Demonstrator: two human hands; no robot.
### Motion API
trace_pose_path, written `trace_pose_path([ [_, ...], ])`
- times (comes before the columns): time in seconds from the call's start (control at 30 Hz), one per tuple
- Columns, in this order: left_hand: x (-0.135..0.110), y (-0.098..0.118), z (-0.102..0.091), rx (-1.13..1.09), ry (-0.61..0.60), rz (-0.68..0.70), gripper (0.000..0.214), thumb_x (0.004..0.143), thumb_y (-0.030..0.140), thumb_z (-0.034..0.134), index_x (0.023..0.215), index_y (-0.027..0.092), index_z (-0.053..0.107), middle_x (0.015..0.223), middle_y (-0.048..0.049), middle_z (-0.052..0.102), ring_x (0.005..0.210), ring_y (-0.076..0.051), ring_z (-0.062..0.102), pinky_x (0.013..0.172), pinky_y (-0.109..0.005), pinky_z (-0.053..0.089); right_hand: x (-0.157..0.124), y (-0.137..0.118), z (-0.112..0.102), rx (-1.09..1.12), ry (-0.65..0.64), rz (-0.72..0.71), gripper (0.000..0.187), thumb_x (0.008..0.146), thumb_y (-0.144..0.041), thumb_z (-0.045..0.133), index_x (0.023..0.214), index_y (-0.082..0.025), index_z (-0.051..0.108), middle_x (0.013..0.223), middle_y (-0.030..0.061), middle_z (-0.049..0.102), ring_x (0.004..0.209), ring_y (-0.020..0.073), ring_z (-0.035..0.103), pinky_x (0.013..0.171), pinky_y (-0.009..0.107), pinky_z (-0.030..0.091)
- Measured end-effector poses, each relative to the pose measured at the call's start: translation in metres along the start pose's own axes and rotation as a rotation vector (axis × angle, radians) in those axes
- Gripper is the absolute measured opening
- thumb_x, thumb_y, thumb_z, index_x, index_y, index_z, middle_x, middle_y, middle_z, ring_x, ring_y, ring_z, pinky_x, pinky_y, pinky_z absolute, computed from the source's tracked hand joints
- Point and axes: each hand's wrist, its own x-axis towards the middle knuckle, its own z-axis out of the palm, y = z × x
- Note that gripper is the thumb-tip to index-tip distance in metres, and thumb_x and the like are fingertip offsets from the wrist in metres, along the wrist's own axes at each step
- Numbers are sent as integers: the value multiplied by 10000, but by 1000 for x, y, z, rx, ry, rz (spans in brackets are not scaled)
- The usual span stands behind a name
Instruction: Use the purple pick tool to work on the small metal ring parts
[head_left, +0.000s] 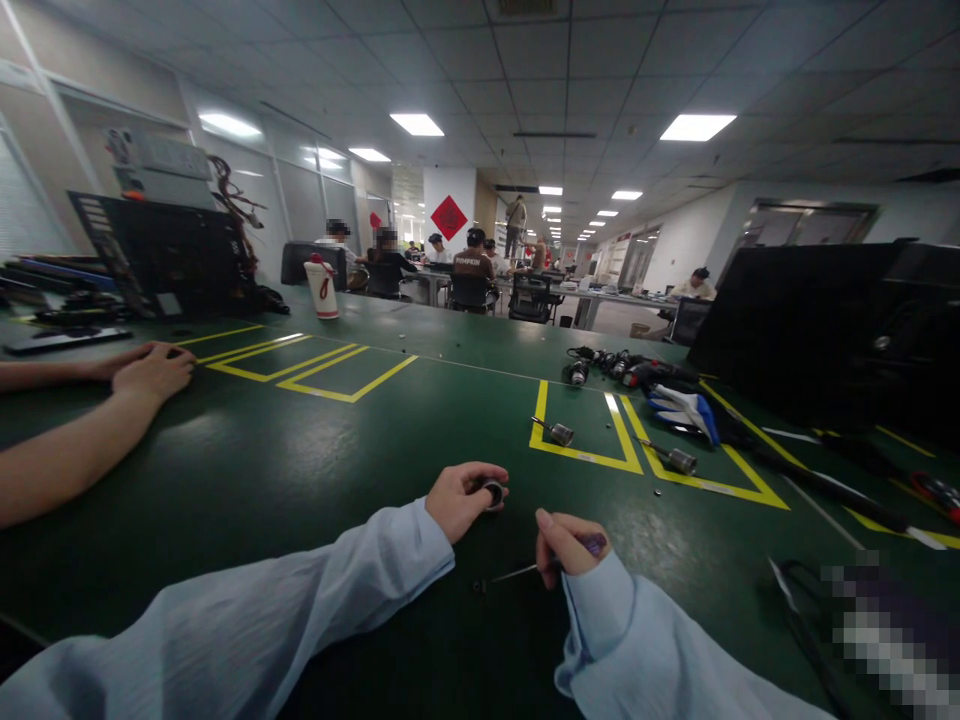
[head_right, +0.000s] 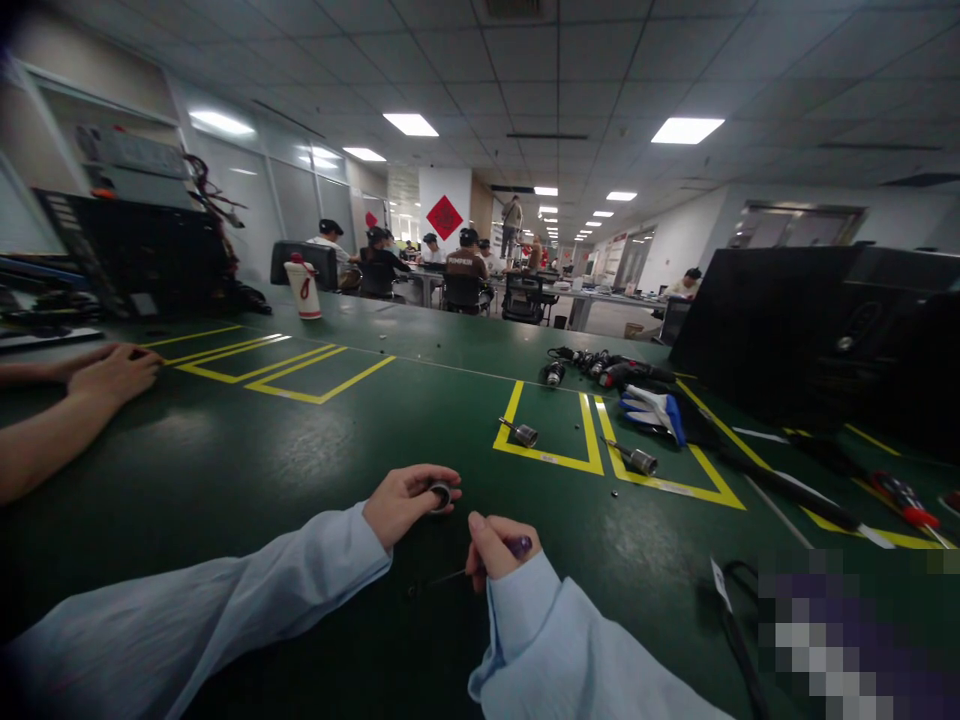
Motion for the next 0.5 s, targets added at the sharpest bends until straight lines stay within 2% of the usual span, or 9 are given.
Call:
trace_pose_path([
  [0.3,1,1,1,-19,0,-36,202,564,60,589,760,90,626,752,-54,635,755,-193,628,640,-291,531,-4,-1,0,-73,-80,-51,541,701,-607,426,396,-166,496,314,-29,440,296,62,385,347,194,305],
  [0.5,0,2,2,-19,-9,-44,209,549,61,593,754,89,623,732,-51,633,759,-196,625,649,-300,526,-7,-3,3,-134,-112,-89,553,714,-608,391,385,-171,474,318,-28,417,295,63,374,336,194,294],
])
